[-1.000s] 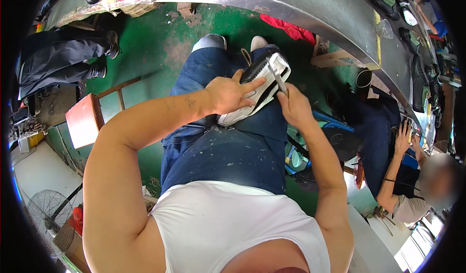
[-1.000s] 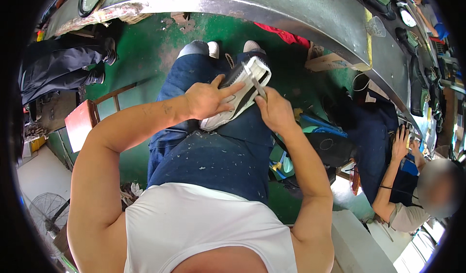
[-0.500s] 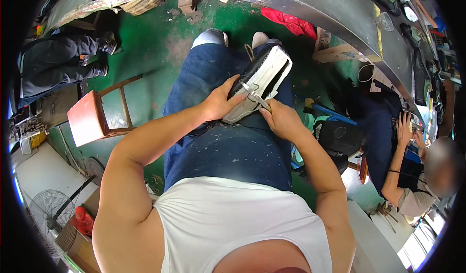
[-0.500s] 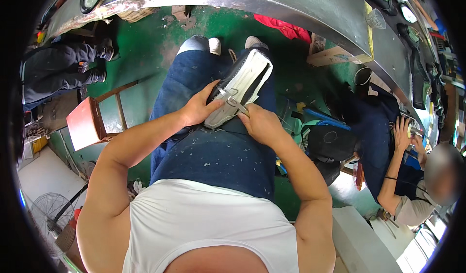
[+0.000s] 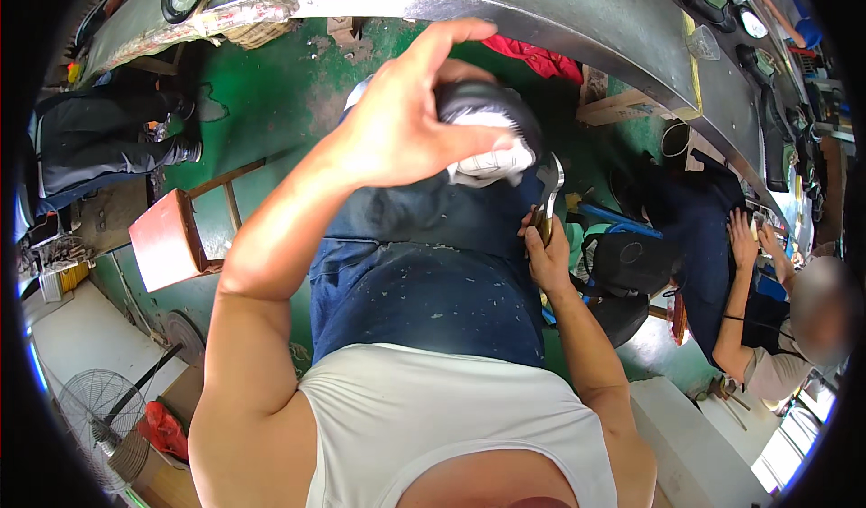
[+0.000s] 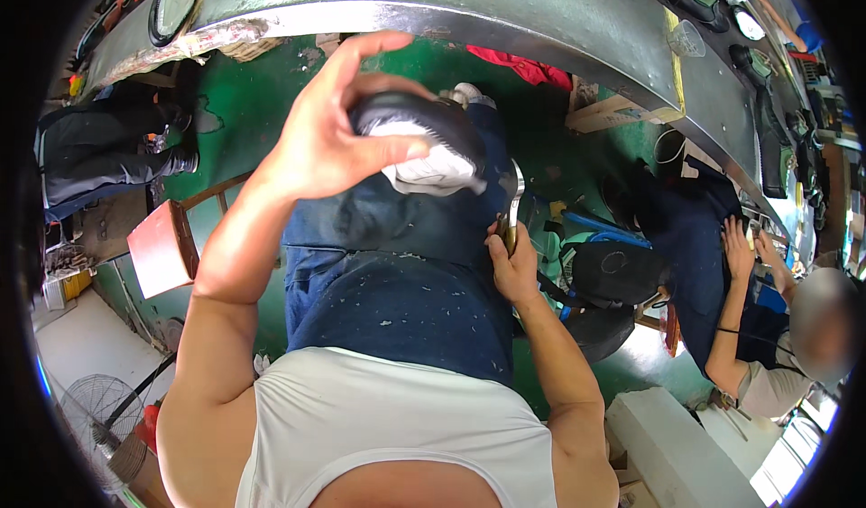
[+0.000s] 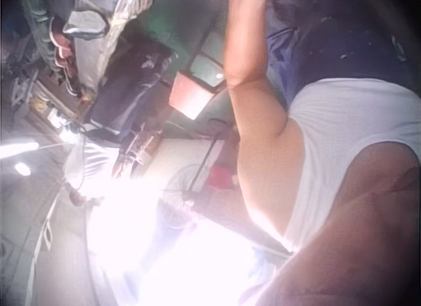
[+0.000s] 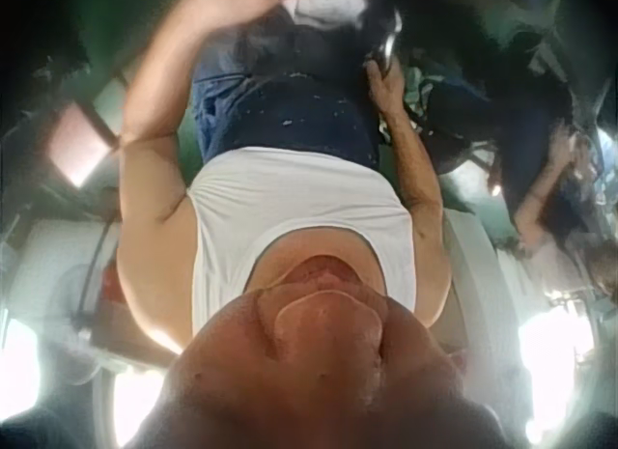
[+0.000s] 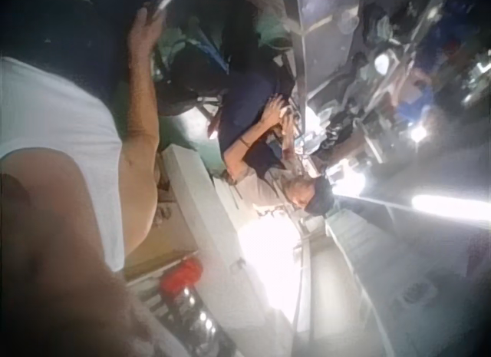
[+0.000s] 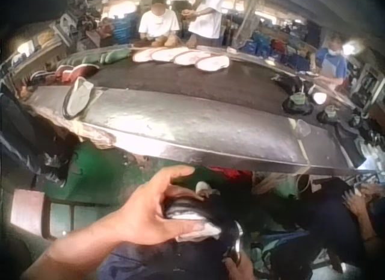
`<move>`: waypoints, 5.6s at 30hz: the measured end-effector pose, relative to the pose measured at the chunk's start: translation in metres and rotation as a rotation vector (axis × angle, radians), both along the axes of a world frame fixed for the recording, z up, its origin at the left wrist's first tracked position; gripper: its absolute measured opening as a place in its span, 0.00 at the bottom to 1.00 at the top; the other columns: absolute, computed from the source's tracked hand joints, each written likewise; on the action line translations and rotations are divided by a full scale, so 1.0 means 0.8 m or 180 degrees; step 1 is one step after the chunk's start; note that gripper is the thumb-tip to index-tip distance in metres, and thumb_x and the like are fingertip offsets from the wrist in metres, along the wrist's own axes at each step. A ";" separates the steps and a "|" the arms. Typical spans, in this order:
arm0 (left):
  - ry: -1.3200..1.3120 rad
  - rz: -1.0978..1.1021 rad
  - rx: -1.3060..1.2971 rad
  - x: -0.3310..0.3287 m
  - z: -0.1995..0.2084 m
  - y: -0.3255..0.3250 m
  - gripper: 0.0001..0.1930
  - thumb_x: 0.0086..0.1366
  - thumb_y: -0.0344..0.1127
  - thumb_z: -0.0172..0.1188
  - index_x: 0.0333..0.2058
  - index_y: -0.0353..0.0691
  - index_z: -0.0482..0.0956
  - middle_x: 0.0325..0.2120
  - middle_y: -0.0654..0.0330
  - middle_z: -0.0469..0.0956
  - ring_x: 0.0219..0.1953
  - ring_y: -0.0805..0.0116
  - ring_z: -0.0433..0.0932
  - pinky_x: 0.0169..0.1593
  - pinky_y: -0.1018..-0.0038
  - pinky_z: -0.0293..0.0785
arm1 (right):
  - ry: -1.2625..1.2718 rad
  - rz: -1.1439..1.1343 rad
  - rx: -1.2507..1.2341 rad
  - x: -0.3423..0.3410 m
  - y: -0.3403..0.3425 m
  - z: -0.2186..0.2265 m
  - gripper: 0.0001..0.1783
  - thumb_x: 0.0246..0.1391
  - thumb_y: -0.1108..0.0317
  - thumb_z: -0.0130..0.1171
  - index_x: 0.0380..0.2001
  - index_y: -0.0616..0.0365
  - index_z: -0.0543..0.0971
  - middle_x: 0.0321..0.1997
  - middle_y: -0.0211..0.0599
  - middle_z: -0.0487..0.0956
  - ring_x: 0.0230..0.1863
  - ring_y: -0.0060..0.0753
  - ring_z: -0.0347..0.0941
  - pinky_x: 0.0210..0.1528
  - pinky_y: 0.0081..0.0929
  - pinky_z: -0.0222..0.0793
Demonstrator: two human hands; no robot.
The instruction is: Manually assembling and hammering shoe uppers onto lasts at a production line.
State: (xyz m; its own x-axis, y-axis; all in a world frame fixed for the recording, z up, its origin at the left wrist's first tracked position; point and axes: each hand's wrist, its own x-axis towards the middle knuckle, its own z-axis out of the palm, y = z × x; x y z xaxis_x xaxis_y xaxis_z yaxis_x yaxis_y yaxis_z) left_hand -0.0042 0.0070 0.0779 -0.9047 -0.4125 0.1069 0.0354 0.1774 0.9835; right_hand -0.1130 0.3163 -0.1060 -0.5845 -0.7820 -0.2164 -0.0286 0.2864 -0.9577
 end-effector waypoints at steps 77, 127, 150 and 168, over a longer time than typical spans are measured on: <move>-0.2040 0.0579 0.2603 -0.087 -0.199 0.051 0.27 0.61 0.38 0.66 0.55 0.29 0.74 0.40 0.52 0.83 0.37 0.64 0.83 0.44 0.67 0.79 | -0.4247 -0.0197 0.0207 -0.049 -0.053 0.017 0.15 0.67 0.59 0.56 0.44 0.62 0.74 0.37 0.37 0.78 0.30 0.22 0.74 0.16 0.09 0.58; -0.1711 0.0056 0.2935 -0.059 -0.206 0.015 0.34 0.65 0.34 0.65 0.64 0.30 0.59 0.55 0.50 0.74 0.56 0.62 0.76 0.60 0.64 0.74 | 0.1706 0.1608 0.0335 -0.102 -0.090 0.003 0.13 0.50 0.68 0.67 0.40 0.56 0.79 0.36 0.44 0.81 0.37 0.52 0.79 0.39 0.41 0.74; -0.1647 -0.0205 0.0633 0.006 -0.226 0.093 0.55 0.61 0.38 0.66 0.74 0.41 0.33 0.67 0.40 0.54 0.70 0.47 0.54 0.72 0.62 0.50 | 0.0044 0.1887 0.1467 -0.048 0.000 0.063 0.11 0.59 0.63 0.60 0.38 0.61 0.78 0.34 0.45 0.81 0.35 0.42 0.79 0.36 0.39 0.73; -0.1634 -0.0763 0.0360 0.062 -0.239 0.115 0.57 0.64 0.43 0.63 0.71 0.31 0.23 0.73 0.38 0.28 0.76 0.49 0.28 0.75 0.66 0.32 | -0.2191 0.2908 0.1842 -0.094 -0.001 0.049 0.16 0.65 0.59 0.58 0.47 0.60 0.79 0.38 0.31 0.83 0.37 0.24 0.80 0.28 0.28 0.76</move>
State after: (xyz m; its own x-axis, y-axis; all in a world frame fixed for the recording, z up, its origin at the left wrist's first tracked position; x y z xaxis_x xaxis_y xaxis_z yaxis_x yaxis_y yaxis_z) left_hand 0.0455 0.0994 -0.1135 -0.8986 -0.1730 -0.4031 -0.4250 0.1161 0.8977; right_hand -0.1884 0.3154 -0.0667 0.4795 -0.5291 -0.7000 0.0149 0.8025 -0.5964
